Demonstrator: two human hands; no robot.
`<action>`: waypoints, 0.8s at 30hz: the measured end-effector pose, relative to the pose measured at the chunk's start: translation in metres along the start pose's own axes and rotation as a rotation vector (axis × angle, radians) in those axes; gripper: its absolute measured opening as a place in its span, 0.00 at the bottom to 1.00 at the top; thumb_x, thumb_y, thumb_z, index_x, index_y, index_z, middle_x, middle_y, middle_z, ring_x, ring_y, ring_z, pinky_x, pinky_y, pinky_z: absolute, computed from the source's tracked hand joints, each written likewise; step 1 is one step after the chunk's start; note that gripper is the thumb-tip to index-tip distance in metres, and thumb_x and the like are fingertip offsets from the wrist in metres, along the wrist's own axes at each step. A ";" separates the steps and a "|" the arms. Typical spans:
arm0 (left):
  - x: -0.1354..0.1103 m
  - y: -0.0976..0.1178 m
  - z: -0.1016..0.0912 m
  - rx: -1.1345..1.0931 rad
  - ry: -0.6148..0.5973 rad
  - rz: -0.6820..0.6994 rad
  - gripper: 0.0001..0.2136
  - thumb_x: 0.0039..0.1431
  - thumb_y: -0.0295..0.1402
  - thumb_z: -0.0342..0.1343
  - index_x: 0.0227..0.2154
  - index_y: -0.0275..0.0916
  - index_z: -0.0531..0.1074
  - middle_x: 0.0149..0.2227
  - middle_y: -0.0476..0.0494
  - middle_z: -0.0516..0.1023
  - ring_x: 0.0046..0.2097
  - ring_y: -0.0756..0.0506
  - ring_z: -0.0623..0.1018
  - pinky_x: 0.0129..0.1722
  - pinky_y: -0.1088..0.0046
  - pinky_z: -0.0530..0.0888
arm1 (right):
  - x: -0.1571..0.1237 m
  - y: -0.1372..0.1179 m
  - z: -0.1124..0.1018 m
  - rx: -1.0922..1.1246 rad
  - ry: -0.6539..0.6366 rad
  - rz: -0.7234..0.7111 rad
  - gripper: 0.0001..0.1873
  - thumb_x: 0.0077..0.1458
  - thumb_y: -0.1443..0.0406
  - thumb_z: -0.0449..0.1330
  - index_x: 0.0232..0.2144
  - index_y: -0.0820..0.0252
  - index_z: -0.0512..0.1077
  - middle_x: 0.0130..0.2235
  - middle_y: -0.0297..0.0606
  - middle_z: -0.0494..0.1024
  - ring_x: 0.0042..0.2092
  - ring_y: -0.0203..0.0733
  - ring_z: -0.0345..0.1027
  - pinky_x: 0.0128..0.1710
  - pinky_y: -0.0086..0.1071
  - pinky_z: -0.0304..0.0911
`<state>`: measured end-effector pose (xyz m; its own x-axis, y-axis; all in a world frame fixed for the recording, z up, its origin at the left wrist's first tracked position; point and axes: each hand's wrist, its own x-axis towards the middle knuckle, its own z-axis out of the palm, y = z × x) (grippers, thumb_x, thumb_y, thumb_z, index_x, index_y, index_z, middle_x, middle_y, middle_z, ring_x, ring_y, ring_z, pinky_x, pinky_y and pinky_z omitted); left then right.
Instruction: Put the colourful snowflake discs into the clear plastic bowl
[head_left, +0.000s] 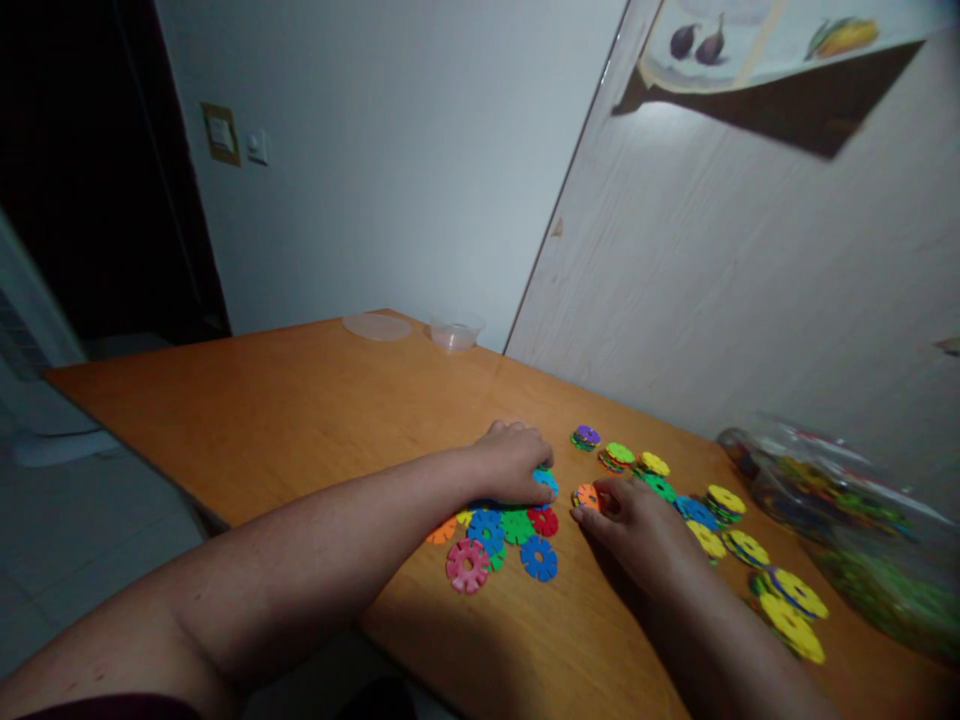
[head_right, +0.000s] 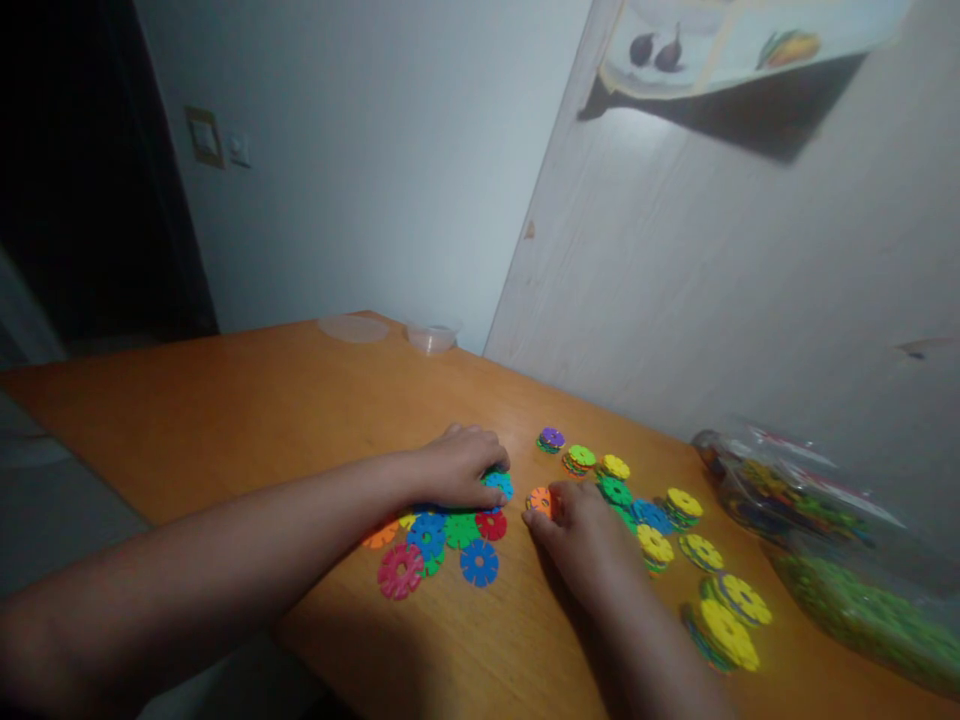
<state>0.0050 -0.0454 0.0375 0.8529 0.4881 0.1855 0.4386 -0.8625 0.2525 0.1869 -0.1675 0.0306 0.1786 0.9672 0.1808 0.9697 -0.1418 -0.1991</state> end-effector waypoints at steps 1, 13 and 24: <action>0.000 0.000 0.000 -0.002 0.002 0.001 0.21 0.50 0.49 0.56 0.44 0.44 0.74 0.45 0.40 0.74 0.48 0.37 0.71 0.47 0.59 0.65 | 0.000 -0.001 0.000 0.018 0.022 0.013 0.18 0.52 0.50 0.57 0.31 0.57 0.74 0.30 0.39 0.75 0.30 0.43 0.69 0.27 0.33 0.55; 0.009 -0.006 0.011 -0.286 0.094 -0.009 0.15 0.47 0.28 0.56 0.41 0.39 0.69 0.41 0.45 0.74 0.41 0.46 0.73 0.38 0.72 0.70 | -0.002 -0.007 0.007 0.129 0.216 -0.023 0.26 0.56 0.49 0.53 0.48 0.59 0.73 0.38 0.44 0.75 0.37 0.46 0.69 0.34 0.36 0.62; 0.011 0.006 0.005 -1.015 0.042 -0.138 0.19 0.49 0.26 0.58 0.46 0.37 0.65 0.38 0.46 0.74 0.37 0.51 0.75 0.34 0.77 0.71 | -0.010 -0.029 -0.002 0.138 0.211 -0.225 0.21 0.56 0.53 0.57 0.51 0.50 0.70 0.43 0.39 0.75 0.42 0.45 0.69 0.39 0.35 0.62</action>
<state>0.0182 -0.0458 0.0364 0.7942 0.5952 0.1221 0.0689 -0.2879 0.9552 0.1572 -0.1740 0.0368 0.0074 0.9041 0.4272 0.9595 0.1139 -0.2576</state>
